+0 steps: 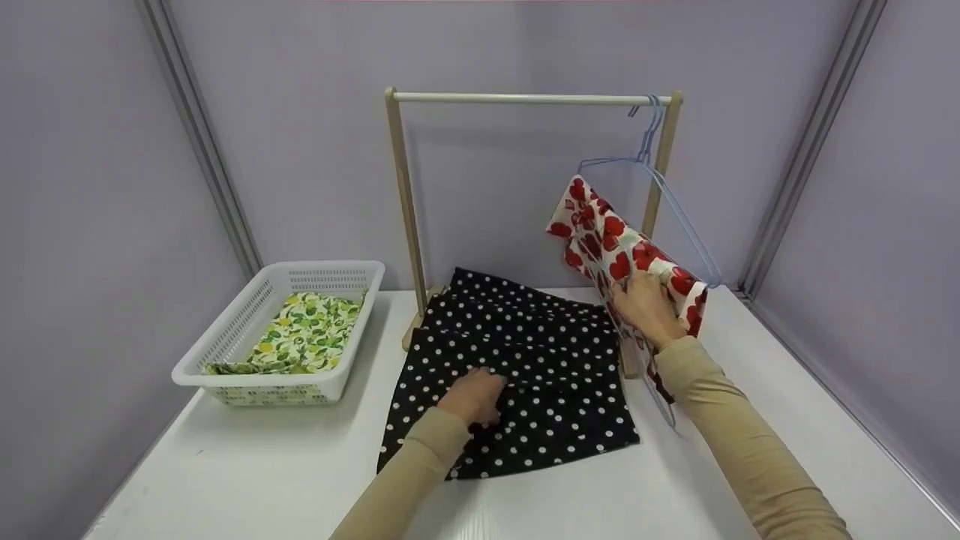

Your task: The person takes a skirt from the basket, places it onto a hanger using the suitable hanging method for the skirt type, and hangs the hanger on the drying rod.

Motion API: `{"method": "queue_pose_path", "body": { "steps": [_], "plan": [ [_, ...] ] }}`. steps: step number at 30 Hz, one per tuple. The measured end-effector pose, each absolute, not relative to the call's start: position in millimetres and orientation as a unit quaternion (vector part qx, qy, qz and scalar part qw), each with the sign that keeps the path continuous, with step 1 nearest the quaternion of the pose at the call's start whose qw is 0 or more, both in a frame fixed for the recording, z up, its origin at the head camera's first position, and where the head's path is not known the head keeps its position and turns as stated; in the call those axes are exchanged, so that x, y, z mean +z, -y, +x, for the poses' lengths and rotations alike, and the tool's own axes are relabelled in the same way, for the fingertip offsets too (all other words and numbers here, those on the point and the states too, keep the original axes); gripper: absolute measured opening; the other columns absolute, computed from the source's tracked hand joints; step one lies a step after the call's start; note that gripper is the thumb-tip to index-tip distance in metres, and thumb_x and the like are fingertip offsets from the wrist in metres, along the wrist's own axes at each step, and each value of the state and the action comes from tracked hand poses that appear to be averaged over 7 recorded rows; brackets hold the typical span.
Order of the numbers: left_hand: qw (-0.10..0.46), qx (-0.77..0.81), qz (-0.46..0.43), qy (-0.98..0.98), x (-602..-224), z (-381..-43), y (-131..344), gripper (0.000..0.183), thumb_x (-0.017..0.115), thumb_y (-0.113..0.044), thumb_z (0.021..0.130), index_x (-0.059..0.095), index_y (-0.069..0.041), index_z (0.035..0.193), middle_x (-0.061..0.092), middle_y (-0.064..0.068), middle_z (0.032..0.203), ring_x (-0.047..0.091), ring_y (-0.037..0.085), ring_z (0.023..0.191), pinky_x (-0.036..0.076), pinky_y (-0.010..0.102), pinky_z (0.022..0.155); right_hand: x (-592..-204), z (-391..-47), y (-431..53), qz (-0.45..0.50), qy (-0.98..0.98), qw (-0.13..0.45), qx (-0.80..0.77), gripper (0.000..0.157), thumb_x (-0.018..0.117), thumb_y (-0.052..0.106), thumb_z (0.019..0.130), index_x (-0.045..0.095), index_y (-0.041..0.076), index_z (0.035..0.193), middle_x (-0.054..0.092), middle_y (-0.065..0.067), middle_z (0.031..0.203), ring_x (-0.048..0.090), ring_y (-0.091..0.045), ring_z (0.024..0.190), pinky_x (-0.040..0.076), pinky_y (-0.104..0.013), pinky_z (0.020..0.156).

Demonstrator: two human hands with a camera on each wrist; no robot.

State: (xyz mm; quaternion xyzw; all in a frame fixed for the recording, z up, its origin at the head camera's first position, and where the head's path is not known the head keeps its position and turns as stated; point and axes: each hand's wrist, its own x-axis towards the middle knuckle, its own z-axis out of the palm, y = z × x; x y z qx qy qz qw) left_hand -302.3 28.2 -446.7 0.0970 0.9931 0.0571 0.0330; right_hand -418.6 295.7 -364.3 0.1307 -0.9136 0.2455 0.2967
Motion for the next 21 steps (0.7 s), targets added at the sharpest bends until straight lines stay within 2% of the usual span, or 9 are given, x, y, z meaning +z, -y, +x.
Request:
{"method": "queue_pose_path", "body": {
  "steps": [2,4,6,8,11,14,18,21],
  "plan": [
    [0.016,0.05,0.135,-0.989,-450.0,-300.8,-38.2,0.049,0.075,-0.014,0.072,0.058,-0.018,0.118,0.053,0.009,0.117,0.047,0.027,0.112,0.042,0.04,0.091,-366.9,-419.0,-294.1,0.131,0.913,0.291,0.252,0.036,0.055,0.02,0.086,0.042,0.007,0.055,0.044,-0.008,0.053,0.048,-0.026,0.049,0.04,-0.038,0.045],
    [0.0,0.036,0.176,-0.984,-452.6,-298.7,-48.3,0.049,0.074,-0.015,0.074,0.058,-0.021,0.12,0.053,0.006,0.116,0.048,0.024,0.111,0.044,0.036,0.09,-368.6,-419.6,-292.8,0.132,0.914,0.287,0.255,0.036,0.055,0.021,0.088,0.043,0.006,0.057,0.044,-0.009,0.055,0.048,-0.026,0.049,0.04,-0.039,0.045],
    [-0.012,0.024,0.214,-0.976,-454.7,-295.6,-57.4,0.046,0.074,-0.023,0.074,0.06,-0.022,0.118,0.055,0.004,0.113,0.05,0.022,0.109,0.044,0.033,0.09,-370.1,-418.8,-291.9,0.13,0.916,0.277,0.26,0.036,0.054,0.021,0.088,0.046,0.006,0.057,0.045,-0.01,0.058,0.049,-0.027,0.052,0.04,-0.039,0.048],
    [-0.017,0.017,0.244,-0.97,-454.3,-292.5,-67.0,0.043,0.075,-0.033,0.073,0.063,-0.023,0.113,0.056,-0.001,0.106,0.052,0.016,0.099,0.046,0.028,0.084,-370.0,-418.8,-291.6,0.13,0.917,0.271,0.262,0.035,0.053,0.019,0.088,0.048,0.006,0.055,0.048,-0.013,0.06,0.05,-0.029,0.054,0.042,-0.04,0.05],
    [-0.012,0.012,0.265,-0.964,-453.2,-288.7,-80.9,0.049,0.075,-0.047,0.068,0.065,-0.025,0.111,0.056,-0.005,0.103,0.051,0.011,0.094,0.046,0.026,0.082,-370.5,-418.5,-292.3,0.132,0.919,0.261,0.264,0.032,0.052,0.016,0.085,0.049,0.007,0.055,0.051,-0.015,0.065,0.05,-0.028,0.056,0.042,-0.04,0.051],
    [0.005,-0.005,0.265,-0.964,-454.1,-286.7,-94.3,0.059,0.073,-0.055,0.064,0.062,-0.026,0.114,0.056,-0.007,0.104,0.051,0.01,0.092,0.045,0.026,0.082,-371.4,-419.2,-293.0,0.137,0.919,0.257,0.265,0.032,0.052,0.013,0.084,0.045,0.008,0.054,0.049,-0.013,0.062,0.047,-0.025,0.053,0.04,-0.038,0.048],
    [0.032,-0.023,0.254,-0.966,-455.6,-285.5,-107.8,0.062,0.074,-0.054,0.063,0.059,-0.025,0.116,0.056,-0.006,0.104,0.052,0.012,0.092,0.045,0.028,0.083,-372.4,-420.6,-294.1,0.148,0.92,0.254,0.259,0.033,0.051,0.011,0.084,0.042,0.008,0.053,0.045,-0.009,0.055,0.044,-0.023,0.048,0.036,-0.034,0.043],
    [0.035,-0.02,0.236,-0.971,-454.0,-287.8,-113.6,0.058,0.077,-0.045,0.065,0.058,-0.024,0.116,0.056,-0.004,0.105,0.053,0.013,0.094,0.045,0.028,0.084,-372.6,-421.5,-296.5,0.151,0.922,0.249,0.257,0.032,0.05,0.01,0.084,0.042,0.008,0.054,0.044,-0.007,0.052,0.042,-0.022,0.046,0.034,-0.033,0.041]
  ]
}}
